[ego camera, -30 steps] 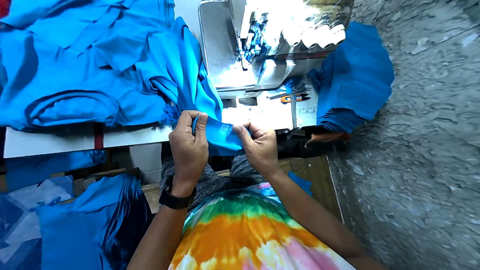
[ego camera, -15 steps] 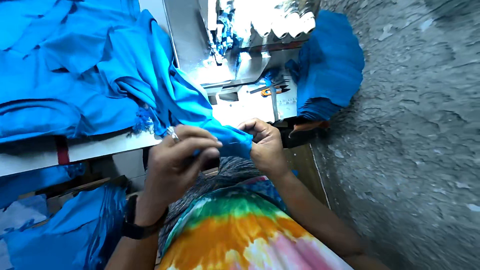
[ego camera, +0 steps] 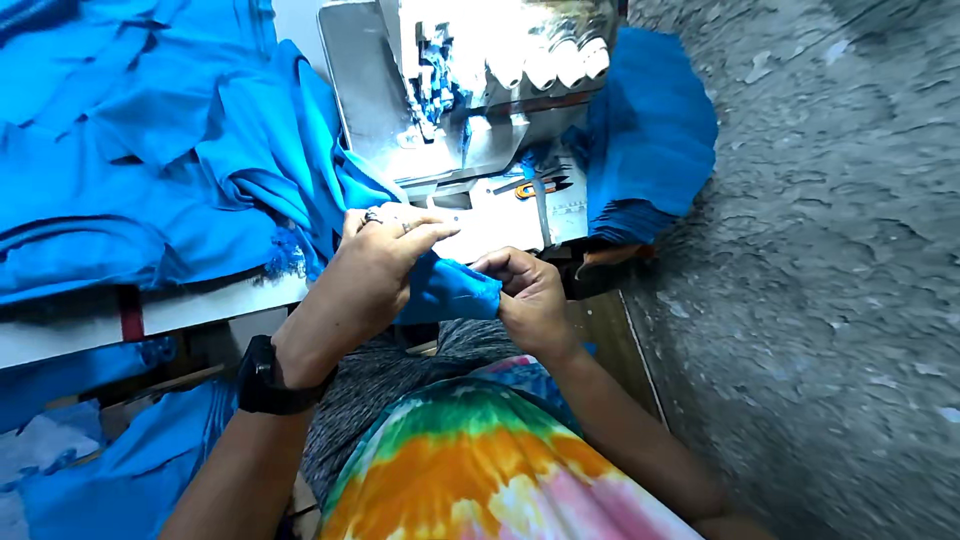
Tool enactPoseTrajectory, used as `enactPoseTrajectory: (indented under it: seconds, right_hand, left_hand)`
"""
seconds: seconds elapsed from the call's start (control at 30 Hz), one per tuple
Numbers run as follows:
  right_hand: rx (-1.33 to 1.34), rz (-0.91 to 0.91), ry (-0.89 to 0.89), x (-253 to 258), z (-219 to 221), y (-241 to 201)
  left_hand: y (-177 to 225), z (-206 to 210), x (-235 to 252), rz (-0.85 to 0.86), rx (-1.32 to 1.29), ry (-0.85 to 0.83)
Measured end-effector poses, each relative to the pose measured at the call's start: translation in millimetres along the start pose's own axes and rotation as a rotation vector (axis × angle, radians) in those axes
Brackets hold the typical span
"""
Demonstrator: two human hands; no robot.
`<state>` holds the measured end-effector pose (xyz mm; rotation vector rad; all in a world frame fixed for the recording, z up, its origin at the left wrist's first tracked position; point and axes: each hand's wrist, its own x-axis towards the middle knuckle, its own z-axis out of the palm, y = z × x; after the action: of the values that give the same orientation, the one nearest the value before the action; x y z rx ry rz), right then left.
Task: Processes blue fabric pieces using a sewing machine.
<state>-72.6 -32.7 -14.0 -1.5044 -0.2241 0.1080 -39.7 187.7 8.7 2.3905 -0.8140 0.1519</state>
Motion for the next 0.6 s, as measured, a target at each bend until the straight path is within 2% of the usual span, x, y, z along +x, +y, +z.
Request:
enactPoseTrajectory:
  seconds: [0.13, 0.23, 0.37, 0.47, 0.53, 0.6]
  right_hand:
    - [0.011, 0.004, -0.018, -2.3, -4.6, 0.4]
    - [0.153, 0.022, -0.125, -1.2, -15.1, 3.5]
    - [0.363, 0.155, -0.375, 10.2, -38.6, 19.4]
    - [0.467, 0.165, -0.582, 34.1, -46.0, 24.3]
    - [0.269, 0.113, -0.578, 48.4, -37.2, 10.6]
    - [-0.085, 0.066, -0.493, 58.7, -19.2, -9.8]
  left_hand:
    - [-0.7, 0.7, 6.8, 0.04, 0.232, -0.156]
    - [-11.0, -7.4, 8.6, 0.055, 0.323, -0.21]
    - [-20.0, -30.0, 3.3, 0.059, 0.184, -0.181]
    - [-25.4, -32.4, 6.1, 0.018, 0.071, -0.205]
    - [-26.4, -30.4, 8.1, 0.028, 0.04, -0.173]
    - [-26.5, -31.1, 8.0, 0.064, 0.022, -0.102]
